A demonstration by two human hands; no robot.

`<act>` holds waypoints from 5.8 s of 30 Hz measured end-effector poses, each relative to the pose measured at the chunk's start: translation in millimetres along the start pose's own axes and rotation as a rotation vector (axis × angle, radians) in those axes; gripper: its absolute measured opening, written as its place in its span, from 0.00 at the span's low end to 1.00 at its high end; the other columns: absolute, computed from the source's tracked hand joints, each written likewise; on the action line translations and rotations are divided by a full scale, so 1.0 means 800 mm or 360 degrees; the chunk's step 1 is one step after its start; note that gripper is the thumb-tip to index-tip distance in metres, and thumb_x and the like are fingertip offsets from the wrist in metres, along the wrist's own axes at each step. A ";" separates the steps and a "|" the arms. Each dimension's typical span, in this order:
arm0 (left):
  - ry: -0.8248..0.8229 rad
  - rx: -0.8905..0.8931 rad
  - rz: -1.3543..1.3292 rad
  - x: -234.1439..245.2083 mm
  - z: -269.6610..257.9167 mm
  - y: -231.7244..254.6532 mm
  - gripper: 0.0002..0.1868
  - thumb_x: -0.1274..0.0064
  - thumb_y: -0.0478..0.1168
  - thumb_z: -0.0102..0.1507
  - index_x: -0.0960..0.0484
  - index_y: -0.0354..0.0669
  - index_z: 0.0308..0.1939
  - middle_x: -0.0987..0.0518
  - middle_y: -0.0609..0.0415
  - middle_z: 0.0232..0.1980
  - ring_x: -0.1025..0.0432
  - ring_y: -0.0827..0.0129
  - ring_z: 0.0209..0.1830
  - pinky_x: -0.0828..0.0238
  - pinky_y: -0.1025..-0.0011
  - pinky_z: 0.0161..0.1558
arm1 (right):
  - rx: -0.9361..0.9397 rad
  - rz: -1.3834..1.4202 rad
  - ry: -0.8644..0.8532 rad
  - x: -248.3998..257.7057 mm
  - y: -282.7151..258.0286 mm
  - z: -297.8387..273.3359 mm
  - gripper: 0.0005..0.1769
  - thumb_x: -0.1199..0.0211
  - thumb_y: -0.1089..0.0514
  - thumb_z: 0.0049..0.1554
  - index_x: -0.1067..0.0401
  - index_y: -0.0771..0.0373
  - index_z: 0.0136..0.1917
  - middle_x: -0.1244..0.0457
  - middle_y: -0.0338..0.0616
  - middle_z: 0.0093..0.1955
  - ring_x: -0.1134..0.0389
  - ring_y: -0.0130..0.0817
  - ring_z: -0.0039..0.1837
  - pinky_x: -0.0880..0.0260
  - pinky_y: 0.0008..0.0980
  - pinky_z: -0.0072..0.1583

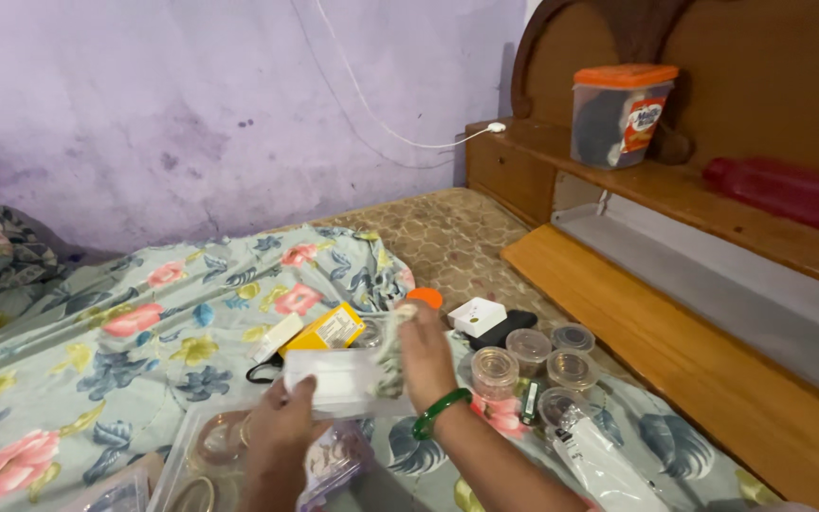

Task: The person sits on a bed and organizes small jewelry items. They open and close plastic containers, move bangles and beads between containers, and wipe the surfaces of the containers with a cloth.

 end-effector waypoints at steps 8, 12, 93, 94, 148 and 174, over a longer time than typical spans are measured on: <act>0.0066 -0.0245 0.0648 -0.045 -0.043 0.025 0.24 0.51 0.47 0.69 0.22 0.33 0.62 0.19 0.44 0.45 0.25 0.61 0.39 0.29 0.66 0.40 | 0.0380 -0.0201 -0.0591 -0.052 -0.047 -0.075 0.26 0.53 0.49 0.64 0.34 0.65 0.69 0.44 0.50 0.77 0.44 0.44 0.78 0.49 0.36 0.76; 0.0083 -0.0125 0.0732 -0.048 -0.068 0.043 0.24 0.57 0.50 0.68 0.21 0.37 0.60 0.16 0.44 0.45 0.21 0.64 0.35 0.24 0.67 0.38 | 0.0665 -0.0321 -0.0506 -0.063 -0.075 -0.074 0.25 0.55 0.51 0.65 0.33 0.64 0.70 0.40 0.54 0.73 0.43 0.49 0.75 0.48 0.40 0.75; -0.0397 -0.1232 0.1654 -0.035 -0.058 0.043 0.25 0.48 0.43 0.64 0.25 0.41 0.64 0.21 0.35 0.59 0.26 0.55 0.55 0.29 0.67 0.53 | -0.0153 -0.0161 -0.0592 0.017 -0.054 -0.005 0.20 0.28 0.48 0.55 0.21 0.69 0.48 0.29 0.45 0.42 0.30 0.28 0.41 0.29 0.30 0.44; -0.0292 -0.1568 0.1887 -0.039 -0.067 0.042 0.26 0.50 0.41 0.65 0.28 0.43 0.68 0.24 0.33 0.63 0.27 0.52 0.58 0.29 0.66 0.55 | -0.0301 -0.0083 -0.0510 0.016 -0.052 -0.006 0.21 0.27 0.49 0.54 0.21 0.71 0.49 0.30 0.46 0.41 0.30 0.31 0.40 0.29 0.33 0.43; 0.0225 -0.0220 -0.0559 -0.129 -0.091 0.050 0.55 0.41 0.46 0.58 0.63 0.48 0.79 0.32 0.45 0.69 0.31 0.58 0.64 0.32 0.56 0.61 | -0.1025 0.0833 0.0122 0.016 -0.016 -0.079 0.32 0.49 0.29 0.61 0.27 0.60 0.44 0.40 0.38 0.30 0.41 0.29 0.31 0.43 0.30 0.34; -0.0132 0.0486 -0.0238 -0.126 0.068 -0.104 0.46 0.82 0.68 0.67 0.57 0.44 0.81 0.51 0.43 0.84 0.57 0.59 0.85 0.68 0.63 0.79 | -0.1103 -0.0219 0.0643 0.118 0.287 0.059 0.32 0.40 0.48 0.60 0.42 0.72 0.67 0.36 0.58 0.53 0.26 0.52 0.50 0.23 0.49 0.50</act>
Point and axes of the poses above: each hand's wrist, its own z-axis towards the middle knuckle, its own x-axis out of the back of the hand, y = z × x, the point moved 4 cm from there along z, towards the middle knuckle
